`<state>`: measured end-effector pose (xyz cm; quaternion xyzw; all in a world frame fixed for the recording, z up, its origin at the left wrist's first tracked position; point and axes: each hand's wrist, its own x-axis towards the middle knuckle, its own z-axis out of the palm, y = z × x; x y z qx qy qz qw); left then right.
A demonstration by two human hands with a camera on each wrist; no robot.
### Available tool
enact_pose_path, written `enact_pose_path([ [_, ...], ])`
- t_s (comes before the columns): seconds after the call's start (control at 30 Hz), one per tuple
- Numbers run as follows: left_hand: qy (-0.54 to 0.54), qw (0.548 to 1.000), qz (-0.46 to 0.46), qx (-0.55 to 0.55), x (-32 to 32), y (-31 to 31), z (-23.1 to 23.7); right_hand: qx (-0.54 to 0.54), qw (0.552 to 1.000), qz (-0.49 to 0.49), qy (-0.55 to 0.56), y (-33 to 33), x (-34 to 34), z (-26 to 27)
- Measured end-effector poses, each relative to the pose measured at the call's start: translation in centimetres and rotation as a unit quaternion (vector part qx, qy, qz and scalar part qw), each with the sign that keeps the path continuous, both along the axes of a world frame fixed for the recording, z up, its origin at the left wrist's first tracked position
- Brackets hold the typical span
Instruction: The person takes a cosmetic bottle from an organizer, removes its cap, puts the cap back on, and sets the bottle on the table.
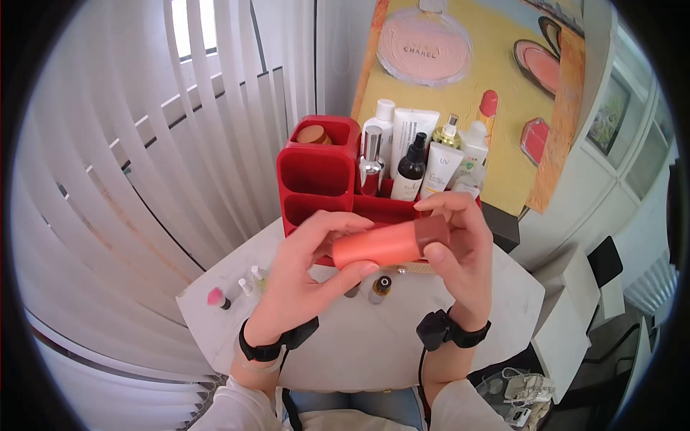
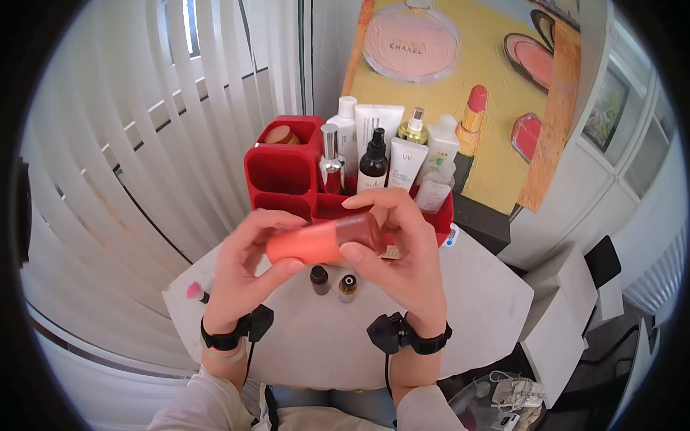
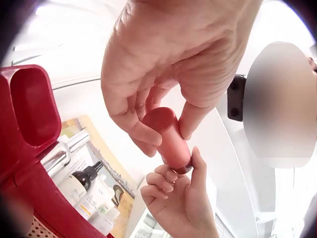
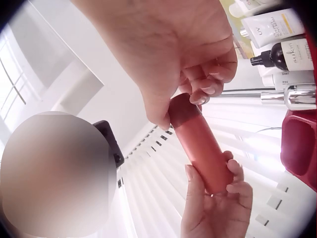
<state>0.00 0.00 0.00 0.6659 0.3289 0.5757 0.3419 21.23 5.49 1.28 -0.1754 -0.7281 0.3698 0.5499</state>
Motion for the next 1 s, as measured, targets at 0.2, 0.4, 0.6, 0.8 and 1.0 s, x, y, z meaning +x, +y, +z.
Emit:
enact_pose_path([
  [0.2, 0.116, 0.946, 0.188, 0.235, 0.4, -1.5, 0.1, -0.057, 0.998, 0.007, -0.009, -1.2, 1.0, 0.3],
  [0.4, 0.130, 0.949, 0.154, 0.241, 0.3, -2.9, 0.0, 0.016, 0.997, 0.061, 0.042, -1.8, 0.8, 0.2],
  [0.6, 0.041, 0.986, 0.029, 0.161, -0.8, -3.2, 0.5, 0.097, 0.982, 0.152, 0.049, -0.3, 1.6, -0.1],
  [0.8, 0.060, 0.974, 0.076, 0.204, -1.0, -2.7, 0.6, 0.070, 0.988, 0.137, 0.023, -0.1, 1.6, -0.1],
  [1.0, 0.125, 0.929, 0.199, 0.286, 0.0, -2.7, 0.8, 0.118, 0.988, -0.033, -0.096, 0.9, 0.8, -0.3],
])
